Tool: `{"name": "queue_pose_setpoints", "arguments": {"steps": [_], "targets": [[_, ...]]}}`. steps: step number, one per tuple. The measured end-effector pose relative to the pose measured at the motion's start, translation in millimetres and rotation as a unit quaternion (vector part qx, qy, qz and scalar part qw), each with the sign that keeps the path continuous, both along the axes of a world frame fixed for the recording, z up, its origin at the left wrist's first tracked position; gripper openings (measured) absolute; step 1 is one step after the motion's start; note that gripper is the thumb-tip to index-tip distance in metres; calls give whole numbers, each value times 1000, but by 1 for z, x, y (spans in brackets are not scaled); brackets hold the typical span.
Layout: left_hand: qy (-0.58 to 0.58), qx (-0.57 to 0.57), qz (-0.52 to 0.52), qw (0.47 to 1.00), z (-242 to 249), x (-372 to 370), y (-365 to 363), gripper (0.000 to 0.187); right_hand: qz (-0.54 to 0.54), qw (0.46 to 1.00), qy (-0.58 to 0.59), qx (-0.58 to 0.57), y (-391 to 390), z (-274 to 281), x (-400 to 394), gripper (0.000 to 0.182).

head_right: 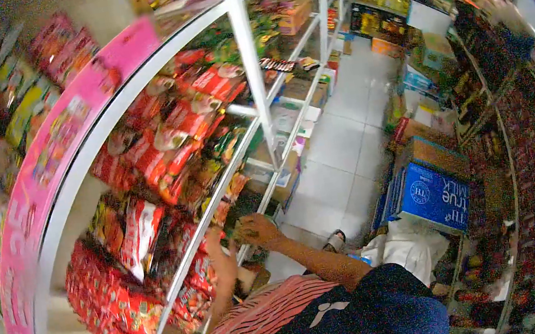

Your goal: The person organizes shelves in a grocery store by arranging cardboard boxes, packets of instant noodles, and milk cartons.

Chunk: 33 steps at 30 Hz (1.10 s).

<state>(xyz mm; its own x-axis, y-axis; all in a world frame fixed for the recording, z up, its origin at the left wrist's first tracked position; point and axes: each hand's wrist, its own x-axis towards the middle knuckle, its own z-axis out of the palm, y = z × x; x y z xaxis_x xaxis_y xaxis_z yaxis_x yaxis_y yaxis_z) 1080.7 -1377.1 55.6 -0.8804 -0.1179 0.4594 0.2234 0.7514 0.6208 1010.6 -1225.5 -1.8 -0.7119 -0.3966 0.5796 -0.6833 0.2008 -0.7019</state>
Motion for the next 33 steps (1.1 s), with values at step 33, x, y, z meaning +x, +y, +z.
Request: {"name": "queue_pose_setpoints", "arguments": {"steps": [33], "targets": [[-672,383,-375,512,-82,-384,574,30,-537,767,-259,-237,503,-34,-171,44]]}}
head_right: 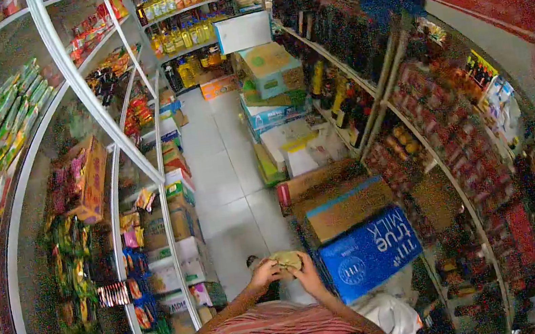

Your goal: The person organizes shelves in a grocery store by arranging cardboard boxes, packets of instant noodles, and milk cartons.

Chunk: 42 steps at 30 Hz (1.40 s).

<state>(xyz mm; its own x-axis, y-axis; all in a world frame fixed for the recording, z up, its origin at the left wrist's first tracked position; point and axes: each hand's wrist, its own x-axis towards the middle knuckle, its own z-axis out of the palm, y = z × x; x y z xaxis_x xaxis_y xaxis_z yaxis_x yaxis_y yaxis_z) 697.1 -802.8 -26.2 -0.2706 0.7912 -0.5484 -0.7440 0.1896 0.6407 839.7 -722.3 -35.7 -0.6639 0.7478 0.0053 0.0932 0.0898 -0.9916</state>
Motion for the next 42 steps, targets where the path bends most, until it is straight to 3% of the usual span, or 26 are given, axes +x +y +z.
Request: {"name": "queue_pose_setpoints", "arguments": {"steps": [2,5,7,8,9,13,15,19,21,23,25,26,27,29,33,35,37,42], "targets": [[4,32,22,999,2,-50,26,30,35,998,22,-53,29,5,-50,45],[25,-50,70,996,0,-126,60,29,63,998,0,-23,68,31,-138,46],[75,84,60,992,2,-180,74,30,96,994,-10,-55,92,43,-198,46],[115,65,85,988,44,-198,76,32,111,993,-14,44,105,44,-229,45],[112,57,110,986,50,-224,81,32,127,982,-14,140,115,46,-260,43],[129,53,230,963,47,-294,70,36,198,977,0,81,115,98,-363,39],[117,72,293,946,48,-324,61,37,211,953,63,209,111,67,-412,42],[211,35,405,889,57,-360,27,41,337,922,108,156,83,67,-497,43],[212,-2,427,879,50,-383,11,43,398,888,88,212,73,76,-539,42],[268,-8,495,827,76,-400,5,51,476,848,134,189,62,80,-590,40],[497,-187,507,679,93,-418,-2,51,508,821,156,208,53,77,-641,40],[557,-287,510,589,96,-429,-10,49,500,816,164,239,51,87,-669,41],[593,-393,492,502,96,-432,-20,48,491,811,170,268,50,98,-691,42],[571,-475,530,410,108,-440,-30,45,494,803,215,255,51,114,-737,41],[484,-599,529,355,105,-443,-38,48,518,745,252,337,43,112,-802,42],[438,-640,514,366,93,-447,-31,57,542,710,264,363,29,93,-807,42],[432,-725,423,331,84,-452,-22,66,554,681,279,389,9,88,-788,41],[407,-746,420,320,83,-453,-19,68,689,579,338,276,-49,99,-721,38]]}}
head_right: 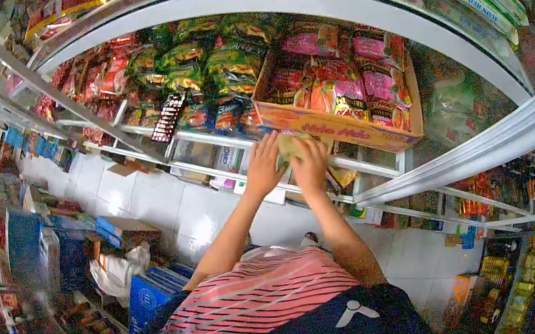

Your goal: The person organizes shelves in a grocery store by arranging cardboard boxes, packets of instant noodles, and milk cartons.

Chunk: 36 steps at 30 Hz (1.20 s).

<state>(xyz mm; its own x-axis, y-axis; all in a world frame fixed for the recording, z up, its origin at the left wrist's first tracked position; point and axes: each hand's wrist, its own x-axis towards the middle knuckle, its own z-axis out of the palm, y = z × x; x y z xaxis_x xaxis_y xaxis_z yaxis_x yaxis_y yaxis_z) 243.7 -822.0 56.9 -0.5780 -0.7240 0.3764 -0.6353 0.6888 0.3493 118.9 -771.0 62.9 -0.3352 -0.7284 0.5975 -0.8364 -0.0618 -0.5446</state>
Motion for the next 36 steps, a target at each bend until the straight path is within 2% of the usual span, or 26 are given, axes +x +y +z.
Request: {"name": "queue_pose_setpoints", "arguments": {"steps": [2,5,7,8,11,15,17,19,23,24,27,29,31,33,34,35,36], "targets": [[14,-4,8,1000,-7,0,0,68,50,998,44,1,-6,8,8,37],[40,-16,13,999,-9,-4,1,69,98,993,55,35,3,10,-26,38],[63,-9,18,998,-7,-6,3,70,50,996,78,11,19,12,-57,37],[60,-9,18,998,-5,-5,3,70,17,997,65,42,32,22,-69,32],[55,5,6,998,-2,-2,1,63,-45,997,64,8,52,11,-92,27],[45,8,9,999,-1,-1,2,63,-56,997,52,11,19,1,-43,32],[42,10,7,999,-3,0,0,63,-13,995,97,-26,-3,10,-5,31],[50,-7,13,999,-6,0,-3,65,21,996,83,-1,-17,10,15,29],[14,-34,9,999,-7,2,-4,65,34,996,78,-3,2,8,-28,28],[10,-36,8,999,-9,2,-5,66,25,996,80,-18,15,8,-47,29],[15,-26,5,1000,-7,1,-4,67,-110,991,72,-8,63,3,-106,33],[3,-30,1,1000,-8,-4,-5,68,-191,978,78,-17,74,4,-116,33],[10,-40,38,998,-12,-9,-1,68,-249,968,31,-6,55,1,-91,32],[15,-29,49,998,-9,-18,4,69,-157,987,14,-16,27,-2,-54,35],[14,-28,70,997,-8,-21,5,68,-124,990,65,8,13,-5,-33,30],[14,-27,91,995,-8,-23,6,68,-49,997,52,-15,3,-1,-14,29],[31,-65,83,994,-14,-21,2,64,-9,999,49,-9,-5,0,1,27]]}}
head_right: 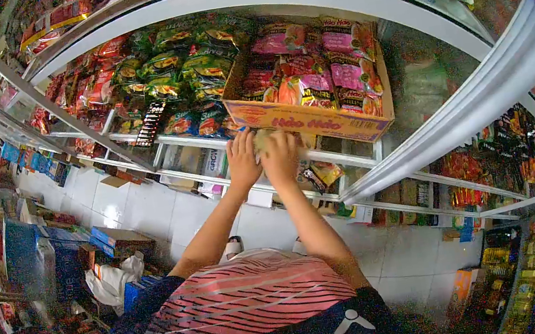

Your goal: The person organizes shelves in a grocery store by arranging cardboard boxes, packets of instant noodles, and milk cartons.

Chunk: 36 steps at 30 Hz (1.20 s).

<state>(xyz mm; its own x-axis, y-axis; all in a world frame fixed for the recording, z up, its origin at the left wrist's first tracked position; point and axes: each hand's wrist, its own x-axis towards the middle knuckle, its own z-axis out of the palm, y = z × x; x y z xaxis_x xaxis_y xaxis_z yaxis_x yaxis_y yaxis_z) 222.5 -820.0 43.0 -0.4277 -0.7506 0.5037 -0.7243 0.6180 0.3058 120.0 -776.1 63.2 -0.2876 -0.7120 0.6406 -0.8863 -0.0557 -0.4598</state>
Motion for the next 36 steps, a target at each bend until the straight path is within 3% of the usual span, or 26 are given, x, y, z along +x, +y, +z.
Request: {"name": "queue_pose_setpoints", "arguments": {"steps": [3,7,9,11,14,15,16,17,19,22,25,27,29,30,32,33,35,36], "targets": [[-50,-2,-45,998,1,16,-9,60,34,999,13,6,5,-3,-16,25],[-64,2,-96,993,7,29,-11,66,-74,997,-29,-6,54,6,-84,27],[-25,17,-96,995,15,23,-1,63,-98,994,-39,2,48,6,-79,27],[117,86,-89,985,16,8,9,55,-121,987,-73,70,37,10,-57,32],[202,26,-191,960,25,-21,21,43,-13,997,-36,64,15,11,-36,37],[237,-13,-206,949,27,-25,17,42,39,980,-165,101,11,15,-40,36],[237,-13,-201,950,28,-25,17,42,89,943,-290,136,11,21,-45,36],[192,-19,-178,965,29,-27,15,40,153,921,-350,75,16,28,-57,31],[151,-26,-149,977,32,-33,12,39,145,898,-401,108,26,6,-97,29],[54,-63,-144,986,36,-39,7,37,172,847,-497,69,42,4,-131,26],[23,-31,-85,996,34,-20,-3,38,170,850,-480,137,36,6,-133,25],[31,14,15,999,36,11,-15,39,170,853,-473,141,36,5,-129,24],[153,2,92,984,29,34,-37,36,160,860,-467,131,38,14,-125,22],[151,2,91,984,25,33,-52,36,160,859,-469,130,38,14,-124,22],[292,0,149,945,26,29,-75,30,149,868,-456,128,38,13,-122,21],[291,1,146,946,25,21,-81,30,146,868,-457,127,39,12,-121,21],[446,172,113,871,26,-2,-90,32,148,871,-451,123,39,13,-122,21],[464,146,137,863,6,-7,-103,28,148,872,-451,121,38,11,-123,21]]}}
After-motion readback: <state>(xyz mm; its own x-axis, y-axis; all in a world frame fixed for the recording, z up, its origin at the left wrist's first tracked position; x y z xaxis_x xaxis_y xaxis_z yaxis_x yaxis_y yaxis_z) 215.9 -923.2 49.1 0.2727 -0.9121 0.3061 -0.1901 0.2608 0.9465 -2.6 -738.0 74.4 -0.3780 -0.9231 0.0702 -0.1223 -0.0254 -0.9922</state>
